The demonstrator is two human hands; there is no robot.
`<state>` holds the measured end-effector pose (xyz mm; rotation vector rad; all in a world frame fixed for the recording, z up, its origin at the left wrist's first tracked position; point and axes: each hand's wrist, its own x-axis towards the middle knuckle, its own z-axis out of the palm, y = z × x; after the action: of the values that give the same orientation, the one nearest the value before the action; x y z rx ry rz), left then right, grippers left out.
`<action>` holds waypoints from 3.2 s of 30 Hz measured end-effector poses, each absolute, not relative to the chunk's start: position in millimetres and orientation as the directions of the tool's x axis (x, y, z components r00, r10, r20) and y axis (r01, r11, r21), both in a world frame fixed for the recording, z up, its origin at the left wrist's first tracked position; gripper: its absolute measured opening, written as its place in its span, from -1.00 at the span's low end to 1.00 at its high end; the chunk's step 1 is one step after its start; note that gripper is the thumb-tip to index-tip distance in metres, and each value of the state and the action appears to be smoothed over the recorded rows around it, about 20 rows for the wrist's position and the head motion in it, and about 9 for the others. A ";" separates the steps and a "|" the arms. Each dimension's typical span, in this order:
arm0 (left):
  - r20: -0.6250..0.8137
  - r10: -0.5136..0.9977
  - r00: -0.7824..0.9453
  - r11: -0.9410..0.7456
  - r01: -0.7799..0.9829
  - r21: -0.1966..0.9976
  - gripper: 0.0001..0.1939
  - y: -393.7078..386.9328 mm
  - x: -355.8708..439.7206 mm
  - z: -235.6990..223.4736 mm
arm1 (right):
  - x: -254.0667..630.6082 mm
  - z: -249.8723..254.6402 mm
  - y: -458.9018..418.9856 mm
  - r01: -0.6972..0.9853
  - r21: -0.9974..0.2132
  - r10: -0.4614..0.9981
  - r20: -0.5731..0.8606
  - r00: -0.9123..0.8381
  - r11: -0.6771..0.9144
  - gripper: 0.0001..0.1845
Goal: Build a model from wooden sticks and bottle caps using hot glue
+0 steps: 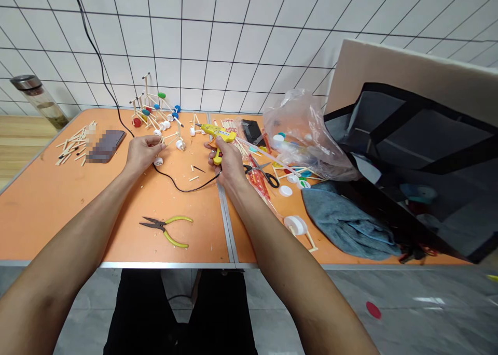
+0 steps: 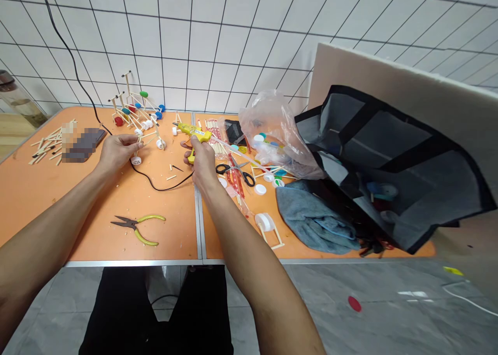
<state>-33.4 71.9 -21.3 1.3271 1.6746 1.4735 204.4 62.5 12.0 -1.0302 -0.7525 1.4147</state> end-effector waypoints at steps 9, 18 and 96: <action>0.193 0.906 -0.377 -0.073 0.309 0.948 -0.76 70.1 -32.7 -19.5 | 203.4 11.5 63.0 -0.428 -0.896 0.985 -0.162 0.059 -0.122 -0.78; 0.206 0.905 -0.373 -0.078 0.330 0.941 -0.80 71.8 -33.3 -21.5 | 202.5 13.7 61.1 -0.424 -0.897 0.984 -0.166 0.065 -0.124 -0.77; 0.223 0.906 -0.360 -0.091 0.350 0.932 -0.82 70.4 -34.5 -19.8 | 202.0 14.4 59.9 -0.426 -0.895 0.983 -0.172 0.056 -0.133 -0.80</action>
<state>-34.5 70.4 -19.8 1.3660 1.6904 1.4646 202.0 59.9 14.4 -1.0314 -0.7400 1.4272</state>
